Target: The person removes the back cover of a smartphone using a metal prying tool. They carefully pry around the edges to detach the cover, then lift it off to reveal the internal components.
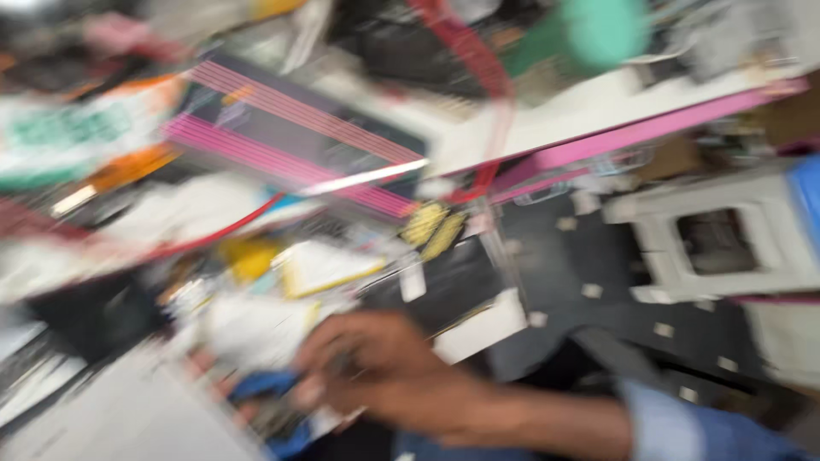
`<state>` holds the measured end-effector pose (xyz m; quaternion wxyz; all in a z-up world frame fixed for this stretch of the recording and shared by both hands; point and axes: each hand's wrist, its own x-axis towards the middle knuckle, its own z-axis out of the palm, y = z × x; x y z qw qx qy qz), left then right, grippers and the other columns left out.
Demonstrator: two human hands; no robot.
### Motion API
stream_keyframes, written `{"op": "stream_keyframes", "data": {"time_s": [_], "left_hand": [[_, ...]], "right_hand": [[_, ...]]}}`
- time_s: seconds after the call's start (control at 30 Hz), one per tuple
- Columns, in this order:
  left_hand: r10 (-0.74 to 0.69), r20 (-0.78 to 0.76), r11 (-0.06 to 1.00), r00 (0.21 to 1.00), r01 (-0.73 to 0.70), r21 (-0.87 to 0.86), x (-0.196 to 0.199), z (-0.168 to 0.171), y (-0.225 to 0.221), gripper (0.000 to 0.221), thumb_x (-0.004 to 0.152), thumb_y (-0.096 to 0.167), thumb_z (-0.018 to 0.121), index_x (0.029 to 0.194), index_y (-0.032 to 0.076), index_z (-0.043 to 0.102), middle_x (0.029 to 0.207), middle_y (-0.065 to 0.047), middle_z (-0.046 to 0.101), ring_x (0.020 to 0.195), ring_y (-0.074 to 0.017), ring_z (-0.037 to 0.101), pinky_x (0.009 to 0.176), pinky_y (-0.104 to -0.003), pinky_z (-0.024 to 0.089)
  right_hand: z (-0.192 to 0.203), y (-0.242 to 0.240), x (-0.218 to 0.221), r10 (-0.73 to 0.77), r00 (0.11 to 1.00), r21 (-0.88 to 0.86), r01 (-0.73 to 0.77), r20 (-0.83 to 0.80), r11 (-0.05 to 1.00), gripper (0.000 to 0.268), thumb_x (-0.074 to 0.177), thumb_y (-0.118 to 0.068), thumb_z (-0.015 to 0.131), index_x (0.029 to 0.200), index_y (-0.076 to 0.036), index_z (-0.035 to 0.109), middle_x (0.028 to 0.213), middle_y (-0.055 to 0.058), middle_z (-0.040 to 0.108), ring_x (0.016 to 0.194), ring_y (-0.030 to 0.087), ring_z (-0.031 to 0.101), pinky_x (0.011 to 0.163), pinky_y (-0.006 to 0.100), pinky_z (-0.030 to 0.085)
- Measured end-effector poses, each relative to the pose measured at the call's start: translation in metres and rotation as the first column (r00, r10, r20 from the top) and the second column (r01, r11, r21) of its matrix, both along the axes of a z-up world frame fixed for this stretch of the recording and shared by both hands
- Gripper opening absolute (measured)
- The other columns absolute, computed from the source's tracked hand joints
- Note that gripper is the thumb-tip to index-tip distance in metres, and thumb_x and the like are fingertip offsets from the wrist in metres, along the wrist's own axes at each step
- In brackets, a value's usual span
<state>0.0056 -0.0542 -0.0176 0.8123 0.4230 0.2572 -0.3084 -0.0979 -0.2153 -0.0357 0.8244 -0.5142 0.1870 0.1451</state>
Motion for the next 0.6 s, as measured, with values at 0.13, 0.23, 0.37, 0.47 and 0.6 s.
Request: {"op": "stream_keyframes", "data": {"time_s": [0.13, 0.23, 0.37, 0.47, 0.6], "left_hand": [[-0.066, -0.039, 0.993, 0.997, 0.062, -0.097, -0.007, 0.001, -0.06, 0.091, 0.094, 0.079, 0.037, 0.121, -0.001, 0.07, 0.099, -0.018, 0.074, 0.082, -0.0303, 0.07, 0.074, -0.045, 0.058], [-0.085, -0.062, 0.992, 0.994, 0.078, -0.102, -0.013, 0.004, -0.077, 0.09, 0.095, 0.079, 0.037, 0.12, -0.001, 0.07, 0.098, -0.018, 0.074, 0.082, -0.0294, 0.071, 0.073, -0.043, 0.059], [-0.115, -0.084, 0.988, 0.99, 0.105, -0.116, -0.018, -0.005, -0.074, 0.089, 0.095, 0.078, 0.037, 0.118, -0.001, 0.07, 0.097, -0.017, 0.075, 0.081, -0.0282, 0.071, 0.073, -0.042, 0.059], [-0.154, -0.096, 0.976, 0.983, 0.137, -0.168, -0.022, -0.015, -0.07, 0.089, 0.095, 0.078, 0.037, 0.116, -0.001, 0.071, 0.097, -0.017, 0.075, 0.081, -0.0274, 0.071, 0.072, -0.041, 0.059], [-0.181, -0.107, 0.964, 0.978, 0.154, -0.217, -0.02, -0.015, -0.044, 0.088, 0.095, 0.078, 0.037, 0.115, -0.001, 0.071, 0.096, -0.016, 0.075, 0.08, -0.0262, 0.072, 0.072, -0.039, 0.059]], "right_hand": [[-0.03, -0.013, -0.007, 0.023, 0.983, 0.131, -0.048, 0.184, 0.99, 0.033, 0.101, 0.001, 0.069, 0.133, 0.003, 0.06, 0.119, 0.005, 0.066, 0.112, 0.007, 0.064, 0.093, 0.02, 0.052], [-0.058, -0.02, -0.013, -0.009, 0.971, 0.176, -0.034, 0.237, 0.984, 0.03, 0.105, 0.007, 0.067, 0.134, 0.005, 0.058, 0.123, 0.007, 0.064, 0.111, 0.007, 0.061, 0.092, 0.019, 0.05], [-0.062, -0.021, -0.015, -0.054, 0.966, 0.189, 0.006, 0.251, 0.982, 0.025, 0.106, 0.008, 0.066, 0.13, 0.009, 0.058, 0.122, 0.011, 0.067, 0.11, 0.01, 0.068, 0.096, 0.021, 0.054], [-0.041, -0.024, -0.014, -0.03, 0.974, 0.105, 0.007, 0.227, 0.994, 0.021, 0.11, 0.007, 0.066, 0.129, 0.012, 0.06, 0.115, 0.013, 0.072, 0.102, 0.011, 0.069, 0.091, 0.021, 0.056], [-0.015, -0.023, -0.007, 0.069, 0.987, -0.297, -0.023, 0.143, 0.955, 0.021, 0.105, 0.003, 0.071, 0.122, 0.014, 0.069, 0.098, 0.023, 0.073, 0.083, 0.015, 0.07, 0.072, 0.026, 0.055]]}}
